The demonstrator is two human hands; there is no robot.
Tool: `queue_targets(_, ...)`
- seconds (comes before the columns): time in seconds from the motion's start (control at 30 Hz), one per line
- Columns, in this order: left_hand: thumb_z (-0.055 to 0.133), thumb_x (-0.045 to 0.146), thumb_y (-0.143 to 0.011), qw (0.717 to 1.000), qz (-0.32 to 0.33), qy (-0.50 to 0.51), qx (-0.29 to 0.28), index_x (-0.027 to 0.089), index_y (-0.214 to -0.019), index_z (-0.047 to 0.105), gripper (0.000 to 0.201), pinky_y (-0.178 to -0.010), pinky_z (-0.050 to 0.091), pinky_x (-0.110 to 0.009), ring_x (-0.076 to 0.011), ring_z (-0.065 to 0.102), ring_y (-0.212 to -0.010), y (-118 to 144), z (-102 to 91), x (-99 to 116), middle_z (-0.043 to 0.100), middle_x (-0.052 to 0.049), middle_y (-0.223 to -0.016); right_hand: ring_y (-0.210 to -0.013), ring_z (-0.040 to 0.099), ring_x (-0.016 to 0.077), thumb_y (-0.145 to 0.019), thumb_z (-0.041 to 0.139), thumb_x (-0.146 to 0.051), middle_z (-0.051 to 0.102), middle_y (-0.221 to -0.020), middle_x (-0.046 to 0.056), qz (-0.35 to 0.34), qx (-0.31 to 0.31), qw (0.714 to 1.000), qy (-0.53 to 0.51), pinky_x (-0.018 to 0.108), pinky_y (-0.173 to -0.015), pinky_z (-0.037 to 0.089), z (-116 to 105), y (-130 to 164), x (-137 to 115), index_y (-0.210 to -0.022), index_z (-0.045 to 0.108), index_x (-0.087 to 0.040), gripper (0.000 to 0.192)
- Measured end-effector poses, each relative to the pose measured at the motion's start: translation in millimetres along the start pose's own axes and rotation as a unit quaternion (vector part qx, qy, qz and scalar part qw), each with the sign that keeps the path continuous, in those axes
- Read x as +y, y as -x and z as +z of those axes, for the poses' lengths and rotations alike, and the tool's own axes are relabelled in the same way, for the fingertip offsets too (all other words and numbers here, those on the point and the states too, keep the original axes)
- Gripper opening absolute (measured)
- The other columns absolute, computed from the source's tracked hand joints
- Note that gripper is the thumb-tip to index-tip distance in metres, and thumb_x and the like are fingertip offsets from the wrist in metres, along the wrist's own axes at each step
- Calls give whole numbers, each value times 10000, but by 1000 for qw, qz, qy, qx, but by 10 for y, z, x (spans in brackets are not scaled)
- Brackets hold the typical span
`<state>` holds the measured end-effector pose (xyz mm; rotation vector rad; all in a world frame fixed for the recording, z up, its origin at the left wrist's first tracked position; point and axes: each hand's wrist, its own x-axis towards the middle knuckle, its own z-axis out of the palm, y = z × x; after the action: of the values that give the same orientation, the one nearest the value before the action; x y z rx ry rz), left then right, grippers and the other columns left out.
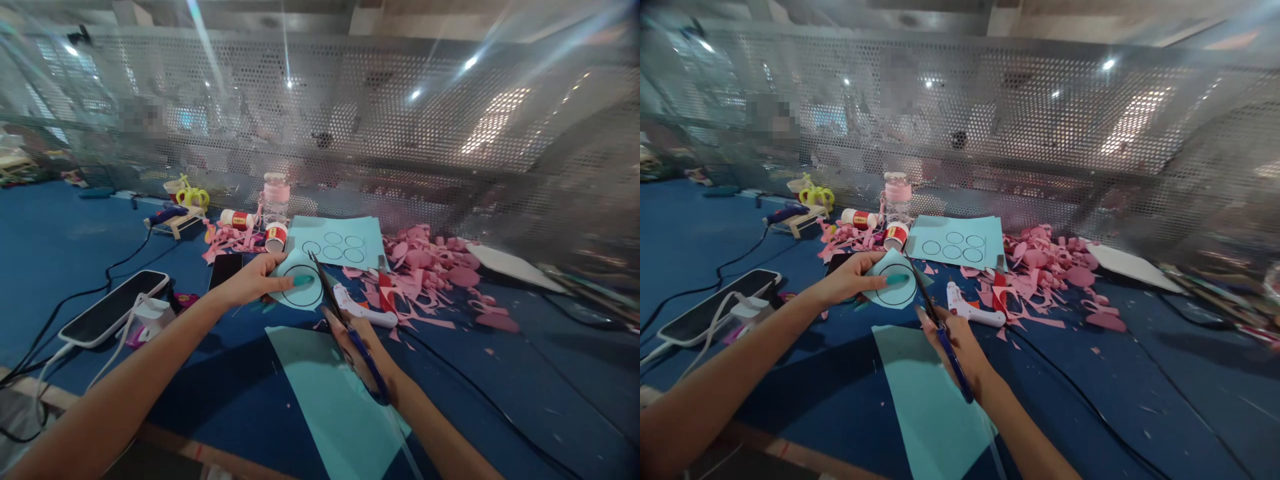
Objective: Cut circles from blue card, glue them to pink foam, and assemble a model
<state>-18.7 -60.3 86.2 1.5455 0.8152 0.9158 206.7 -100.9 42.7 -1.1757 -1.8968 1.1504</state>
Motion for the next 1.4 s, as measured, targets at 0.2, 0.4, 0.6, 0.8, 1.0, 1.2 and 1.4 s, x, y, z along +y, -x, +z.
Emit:
queue_targets(0.2,697,391,-665,1000,-11,8,-16,123,-1004,585,446,-299,326,-116,-24,438,-355,-13,-36,19,564,29,-604,-437,269,78,-793,413,-617,342,-503,-51,-39,-13,998,50,214,-385,239,-40,-37,-94,-1021,619,-104,598)
queue_targets(0.4,707,502,-603,994,11,102,32,143,-905,545,496,-328,399,-170,-77,507,-369,-106,-15,-75,585,21,-586,-336,236,52,-784,419,-629,280,-444,-86,5,24,999,-32,196,-308,218,34,-11,-29,-911,599,-126,549)
queue_targets(0.6,615,686,-557,964,14,259,64,165,-806,520,585,-398,425,-194,-123,566,-447,-122,233,-241,547,29,-498,-300,212,41,-772,430,-646,244,-431,-107,56,61,973,-214,176,-272,204,136,-5,9,-821,507,-187,468)
queue_targets(0.8,723,463,-609,975,38,195,102,139,-725,546,387,-462,456,-227,-109,545,-443,-65,500,-281,592,7,-523,-301,220,45,-758,448,-652,249,-423,-111,59,64,971,-223,180,-283,201,190,8,10,-813,482,-198,459)
queue_targets(1.0,661,488,-670,979,58,128,145,139,-665,533,372,-398,420,-220,-90,498,-380,-32,516,-206,570,11,-494,-361,238,49,-776,449,-628,279,-477,-92,42,51,978,-200,186,-327,202,202,43,15,-756,458,-197,432)
queue_targets(1.2,661,531,-639,985,43,84,141,134,-585,499,432,-323,325,-179,-53,411,-307,6,470,-108,504,30,-410,-419,237,68,-814,390,-614,279,-506,-76,-32,31,988,-148,209,-374,199,139,40,-83,-789,476,-191,432)
queue_targets(1.4,649,540,-645,989,35,54,133,130,-514,489,459,-306,280,-165,-37,373,-292,3,442,-115,490,20,-381,-437,268,72,-842,376,-576,309,-522,-70,-45,36,993,-106,217,-395,224,105,25,-65,-750,440,-196,396)
